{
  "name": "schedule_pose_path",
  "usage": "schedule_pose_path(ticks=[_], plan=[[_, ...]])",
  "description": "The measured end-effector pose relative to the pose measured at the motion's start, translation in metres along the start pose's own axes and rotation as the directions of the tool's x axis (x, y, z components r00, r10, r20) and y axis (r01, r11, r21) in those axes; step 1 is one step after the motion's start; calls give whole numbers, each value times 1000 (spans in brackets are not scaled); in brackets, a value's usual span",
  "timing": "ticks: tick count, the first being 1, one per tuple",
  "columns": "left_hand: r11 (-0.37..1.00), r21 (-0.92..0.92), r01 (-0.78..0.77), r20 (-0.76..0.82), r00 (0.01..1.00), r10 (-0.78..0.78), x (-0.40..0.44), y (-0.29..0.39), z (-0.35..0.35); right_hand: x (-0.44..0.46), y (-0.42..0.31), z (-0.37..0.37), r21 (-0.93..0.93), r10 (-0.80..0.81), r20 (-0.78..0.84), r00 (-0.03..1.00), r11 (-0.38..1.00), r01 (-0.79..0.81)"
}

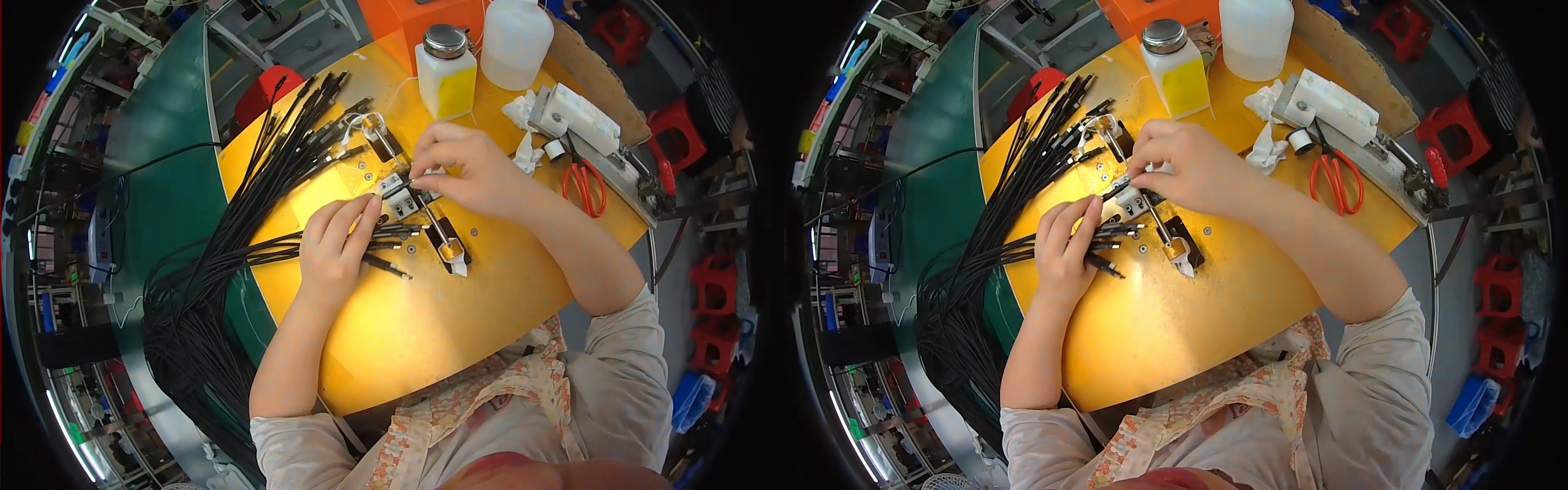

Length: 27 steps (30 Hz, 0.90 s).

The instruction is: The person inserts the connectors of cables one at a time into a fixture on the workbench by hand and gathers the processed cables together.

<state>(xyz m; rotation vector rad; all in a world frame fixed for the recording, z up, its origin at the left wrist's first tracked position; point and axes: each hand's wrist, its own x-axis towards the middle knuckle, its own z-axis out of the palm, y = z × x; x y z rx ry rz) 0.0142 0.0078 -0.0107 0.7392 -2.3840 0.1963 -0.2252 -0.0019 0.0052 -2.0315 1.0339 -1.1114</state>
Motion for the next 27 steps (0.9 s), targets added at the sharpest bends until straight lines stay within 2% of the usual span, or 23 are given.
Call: schedule_pose_path(ticks=[3, 6, 10, 13, 16, 19, 27], plan=[[1000, -17, -16, -17, 1000, 16, 7, 0, 6, 2, 4, -2, -30, 96, 51, 994, 995, -95], [992, -109, -68, 130, 988, 82, 10, -2, 5, 2, 12, 0, -78, 145, 72, 987, 987, -140], [993, -115, -3, 253, 967, 33, 10, -1, 3, 2, 12, 0, -142, 177, 96, 980, 977, -162], [992, -126, 6, 277, 960, 30, 10, -1, 1, 1, 6, 0, -249, 183, 84, 979, 956, -158], [988, -150, 47, 273, 962, -4, 9, 1, 2, -1, 4, 1, -352, 124, 71, 990, 931, -91], [984, -166, 71, 282, 959, -21, 9, 0, 3, -4, 5, 2, -379, 46, 46, 998, 925, -25], [988, -144, 52, 285, 958, -9, 9, 1, 2, -3, 3, 1, -386, 65, 59, 996, 922, -37]])
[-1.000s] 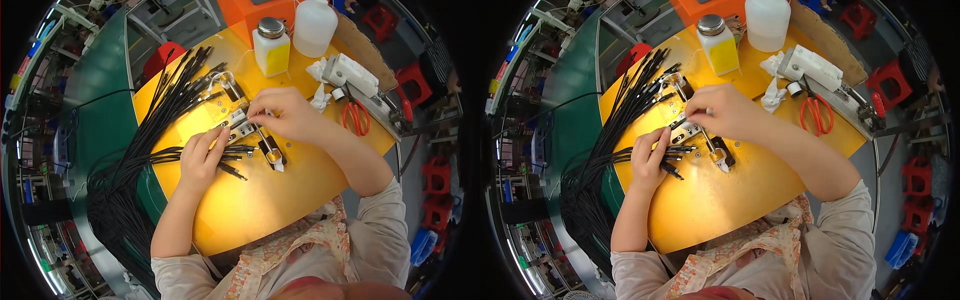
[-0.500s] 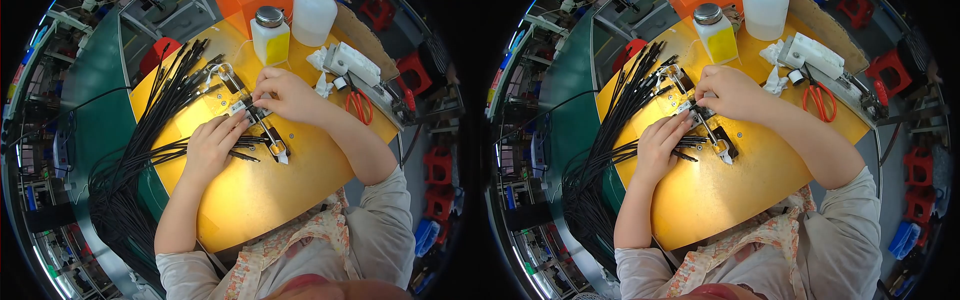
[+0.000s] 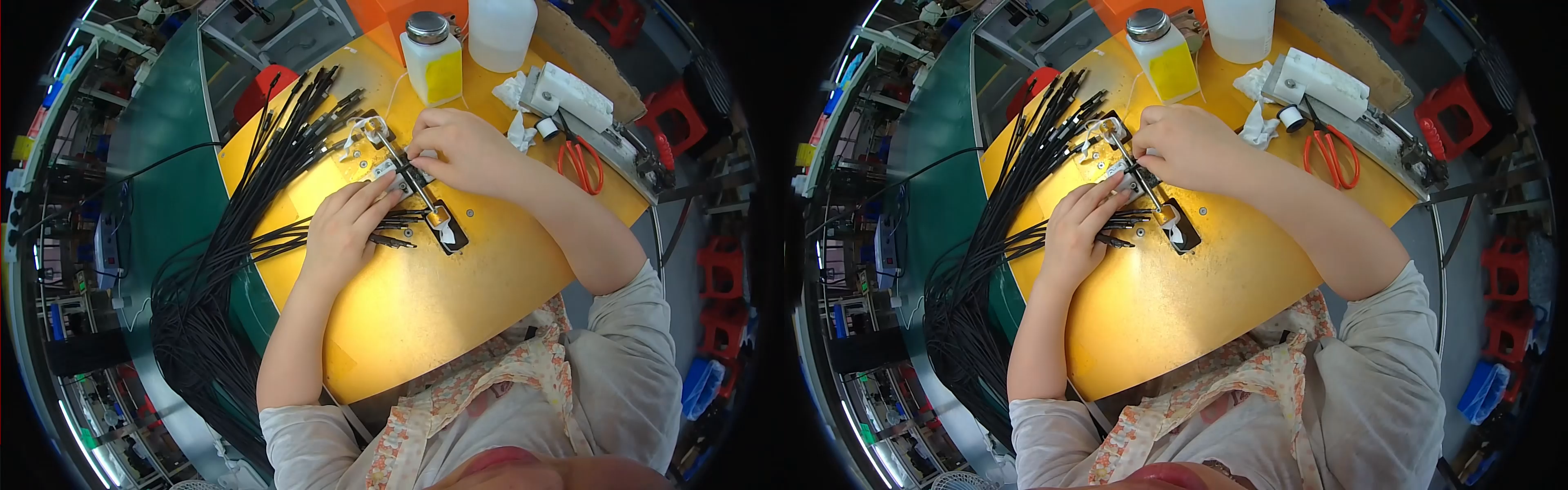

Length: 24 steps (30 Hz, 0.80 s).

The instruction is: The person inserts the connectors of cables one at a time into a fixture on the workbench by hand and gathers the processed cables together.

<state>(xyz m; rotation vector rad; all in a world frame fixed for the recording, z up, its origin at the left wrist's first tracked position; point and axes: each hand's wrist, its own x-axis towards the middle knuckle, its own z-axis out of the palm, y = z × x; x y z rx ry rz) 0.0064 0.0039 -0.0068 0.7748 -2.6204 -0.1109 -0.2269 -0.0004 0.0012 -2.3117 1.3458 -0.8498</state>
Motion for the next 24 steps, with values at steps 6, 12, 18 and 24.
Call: schedule_pose_path(ticks=[6, 12, 18, 24], plan=[[998, 49, -24, -20, 999, 25, 1, 2, 1, -1, -2, -4, -36, -14, 38, 999, 999, 15], [995, 80, -54, -46, 997, 58, -1, 1, 4, 3, 4, 3, -167, -107, 119, 987, 978, 126], [999, -11, -32, 3, 999, 32, -17, -14, 5, 10, -5, 12, -23, 68, 158, 985, 998, -65], [990, -104, 94, 115, 990, -82, -13, 0, -17, 9, -5, 16, -4, -34, 155, 987, 999, 35]])
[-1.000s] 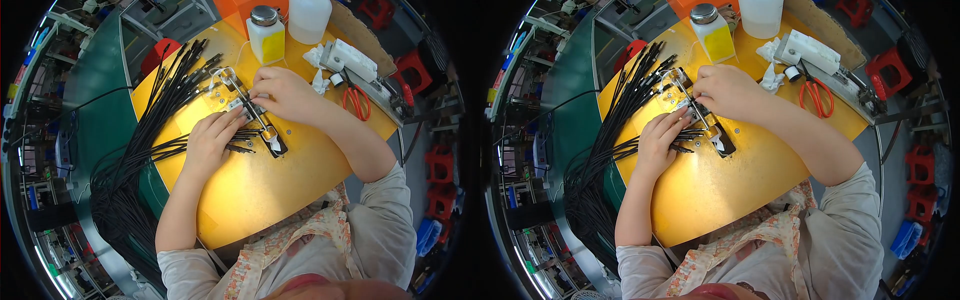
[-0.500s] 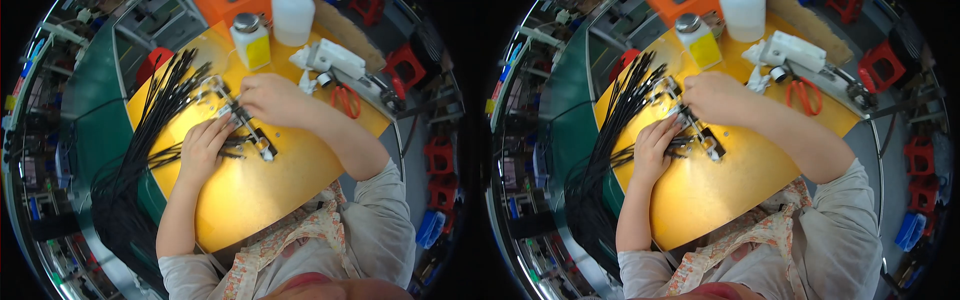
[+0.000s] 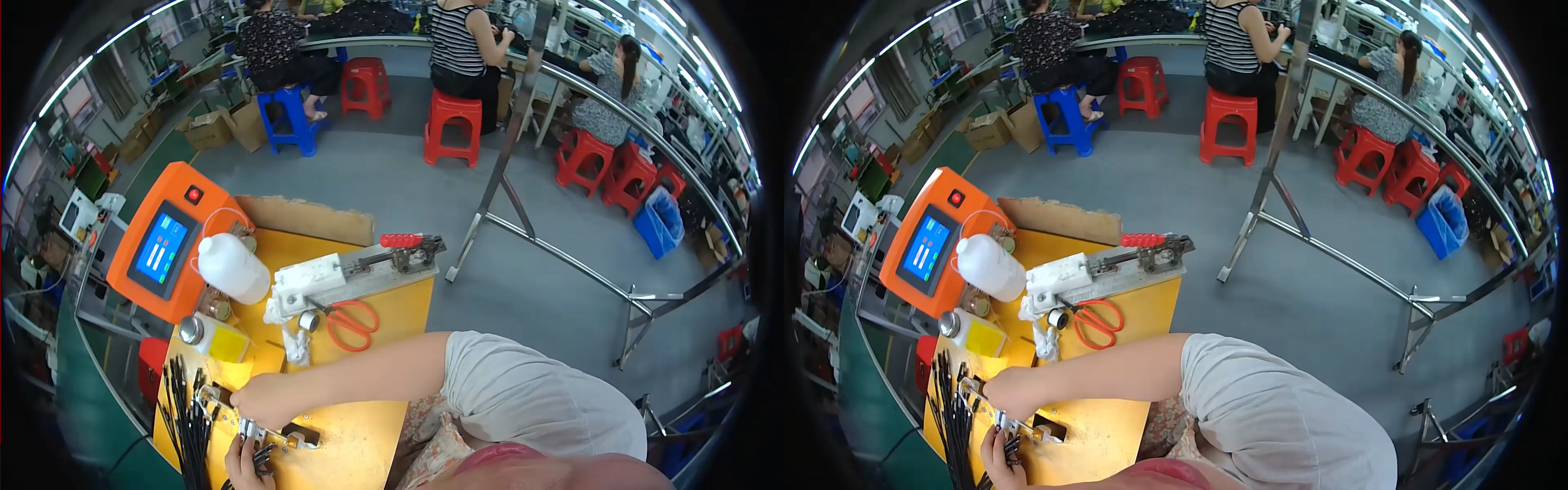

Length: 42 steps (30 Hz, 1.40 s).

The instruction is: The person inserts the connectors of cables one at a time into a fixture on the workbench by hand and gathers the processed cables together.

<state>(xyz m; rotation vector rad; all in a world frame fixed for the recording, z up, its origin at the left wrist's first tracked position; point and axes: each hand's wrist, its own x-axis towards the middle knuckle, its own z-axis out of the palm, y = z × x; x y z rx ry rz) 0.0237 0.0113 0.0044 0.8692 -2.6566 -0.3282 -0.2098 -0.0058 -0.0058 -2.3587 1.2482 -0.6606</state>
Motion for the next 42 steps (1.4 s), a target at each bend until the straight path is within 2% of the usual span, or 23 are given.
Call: schedule_pose_path(ticks=[1, 5, 6, 8, 9, 10, 13, 14, 15, 16, 17, 19, 21, 23, 25, 27, 29, 31, 32, 37, 41, 42], plan=[[1000, -7, 23, 16, 1000, -23, -1, -5, 2, -2, -2, -3, -4, 38, 33, 999, 999, -38], [996, -10, 90, 47, 995, -90, -2, -13, 5, -2, 2, 2, -10, 23, -121, 992, 1000, -24], [999, 46, 9, -50, 999, -7, 2, -10, 1, -1, 4, 5, -43, 13, -144, 990, 999, -19], [999, 22, 26, -68, 997, -25, 4, -10, -12, 2, 9, 10, -107, -11, -184, 983, 994, -9], [999, 5, 37, -77, 996, -37, 5, -8, -18, 2, 8, 11, -135, -65, -244, 968, 990, 33], [995, 91, -33, -135, 990, 45, 12, 2, -24, 0, 7, 11, -165, -116, -298, 947, 984, 69], [994, 103, 37, -241, 971, -12, 16, 15, -37, -2, 1, 12, -217, -234, -424, 875, 964, 153], [995, 56, 83, -227, 972, -68, 12, 13, -45, -4, -1, 13, -204, -276, -460, 844, 958, 202], [968, -141, 206, -46, 976, -214, 11, 17, -59, -4, -4, 12, -184, -319, -495, 808, 947, 262], [914, -224, 337, 144, 939, -311, 8, 21, -66, -5, -6, 13, -137, -348, -519, 781, 935, 326], [827, -283, 486, 330, 859, -392, 5, 24, -73, -8, -8, 9, -81, -364, -478, 800, 925, 372], [901, -284, 327, 460, 871, -171, 12, 37, -70, -14, -14, 2, -3, -395, -414, 820, 901, 433], [964, -160, 214, 412, 902, -132, 13, 44, -55, -21, -28, 2, 73, -416, -373, 829, 878, 473], [919, -268, 290, 505, 854, -122, 9, 41, -54, -25, -35, 0, 186, -467, -301, 832, 826, 531], [920, -239, 311, 482, 860, -166, 6, 38, -57, -26, -41, -3, 325, -481, -255, 839, 774, 543], [926, -278, 256, 402, 906, -130, 8, 37, -57, -25, -43, -12, 439, -463, -249, 851, 729, 525], [932, -309, 188, 240, 964, -115, 13, 33, -55, -21, -41, -20, 563, -370, -246, 896, 698, 443], [956, -240, 165, 45, 986, -159, 13, 29, -46, -20, -35, -28, 531, -327, -197, 924, 757, 381], [969, -209, 134, 1, 991, -137, 14, 26, -40, -21, -32, -30, 505, -301, -174, 938, 790, 347], [996, -70, -46, -270, 962, 26, 15, 15, -9, -15, -19, -23, 371, -230, -272, 934, 871, 322], [996, -27, -90, -377, 923, 73, 15, 12, 3, -14, -17, -22, 356, -180, -278, 944, 893, 275], [997, -16, -81, -358, 931, 70, 13, 12, 3, -14, -17, -22, 365, -186, -265, 946, 889, 277]])
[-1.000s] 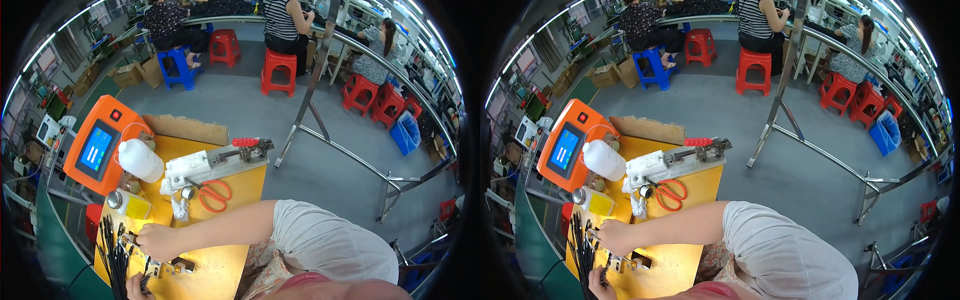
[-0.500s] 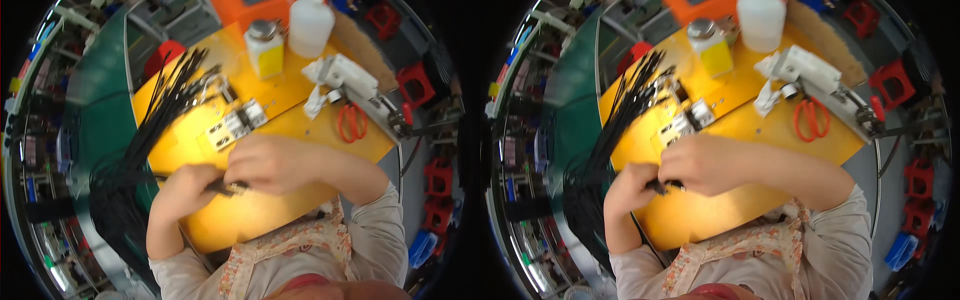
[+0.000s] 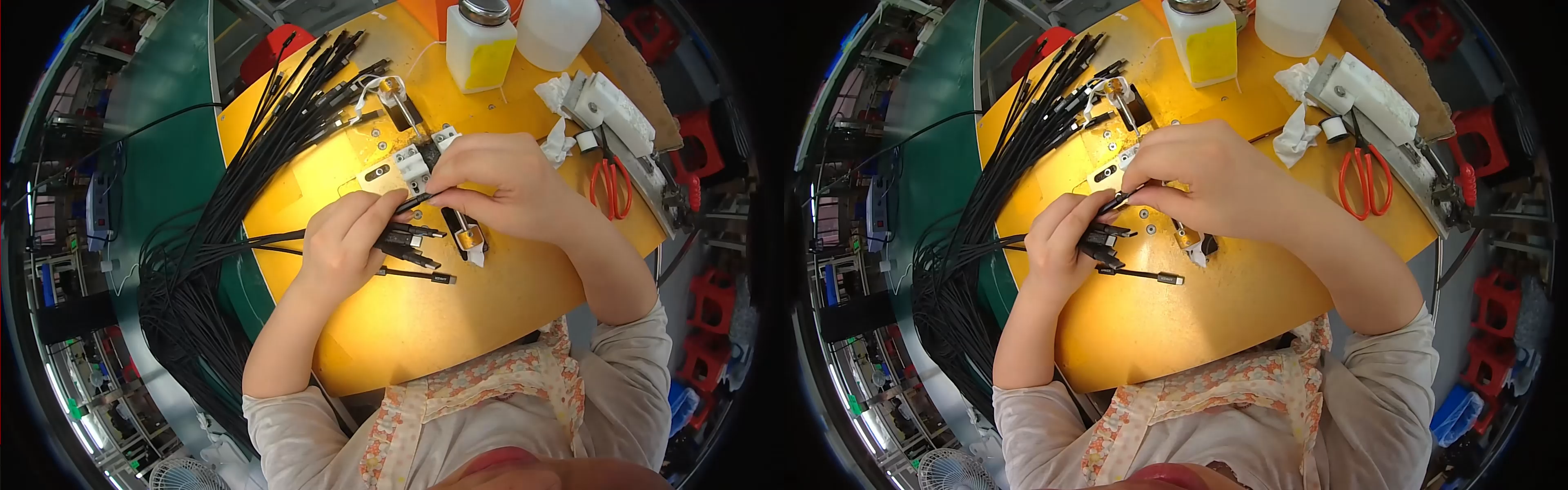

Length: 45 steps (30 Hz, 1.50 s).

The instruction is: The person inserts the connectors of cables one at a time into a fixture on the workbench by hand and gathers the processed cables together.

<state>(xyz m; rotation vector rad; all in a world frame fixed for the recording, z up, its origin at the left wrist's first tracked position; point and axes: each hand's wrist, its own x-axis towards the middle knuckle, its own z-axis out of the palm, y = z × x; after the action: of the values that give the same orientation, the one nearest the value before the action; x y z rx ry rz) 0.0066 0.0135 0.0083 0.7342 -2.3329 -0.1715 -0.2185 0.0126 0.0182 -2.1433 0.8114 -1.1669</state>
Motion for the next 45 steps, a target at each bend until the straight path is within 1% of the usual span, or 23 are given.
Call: schedule_pose_path(ticks=[2, 5, 8, 11, 12, 14, 17, 23, 26, 28, 30, 32, 33, 35, 38, 41, 42, 45], plan=[[1000, 24, 8, 45, 999, -9, -5, 1, -2, 0, -1, 0, 22, 2, 29, 1000, 1000, -3], [998, 31, -54, 33, 998, 53, -7, 0, -3, -2, 0, 2, 118, 55, 67, 996, 991, -62], [998, 7, -66, 36, 997, 66, -5, 1, -1, 0, 0, 1, 165, 34, 110, 993, 985, -52], [998, 50, 30, 60, 998, -33, 5, 1, -2, 4, 2, -8, 89, 95, 66, 993, 991, -101], [999, 17, 47, 42, 998, -47, 4, -2, 2, 4, 6, -10, 50, 142, 50, 989, 988, -145], [997, 27, 66, 69, 995, -68, 1, -6, 7, 4, 16, -10, -16, 233, 11, 973, 973, -232], [994, 82, 72, 149, 985, -83, 0, -5, 9, 3, 29, -8, -116, 232, 4, 973, 966, -230], [987, 122, 106, 227, 965, -132, 1, -8, 14, 4, 32, -7, -171, 344, 47, 938, 928, -332], [985, 148, 89, 229, 966, -122, 1, -8, 15, 2, 33, -6, -249, 273, 29, 962, 934, -258], [984, 161, 76, 209, 972, -109, 0, -10, 17, -1, 28, -8, -362, 215, 59, 975, 914, -180], [981, 181, 68, 198, 975, -104, 0, -11, 17, -3, 21, -7, -492, 160, 94, 983, 865, -94], [977, 204, 61, 201, 974, -103, 2, -10, 16, -6, 16, -7, -631, 114, 129, 985, 775, -7], [976, 205, 69, 195, 975, -110, 2, -10, 16, -6, 15, -8, -636, 117, 150, 982, 771, 5], [974, 211, 82, 184, 975, -122, 3, -8, 16, -7, 14, -12, -645, 121, 190, 974, 763, 31], [973, 209, 96, 174, 976, -133, 2, -8, 16, -4, 3, -10, -407, 164, 223, 961, 911, -61], [975, 189, 118, 171, 974, -151, 5, -6, 15, -8, -6, 1, -189, 143, 237, 961, 977, -98], [975, 186, 123, 174, 972, -156, 4, -5, 15, -8, -6, 3, -158, 136, 255, 957, 983, -98], [972, 196, 133, 198, 965, -172, 6, -3, 12, -6, -5, 3, -223, 145, 192, 971, 970, -101]])
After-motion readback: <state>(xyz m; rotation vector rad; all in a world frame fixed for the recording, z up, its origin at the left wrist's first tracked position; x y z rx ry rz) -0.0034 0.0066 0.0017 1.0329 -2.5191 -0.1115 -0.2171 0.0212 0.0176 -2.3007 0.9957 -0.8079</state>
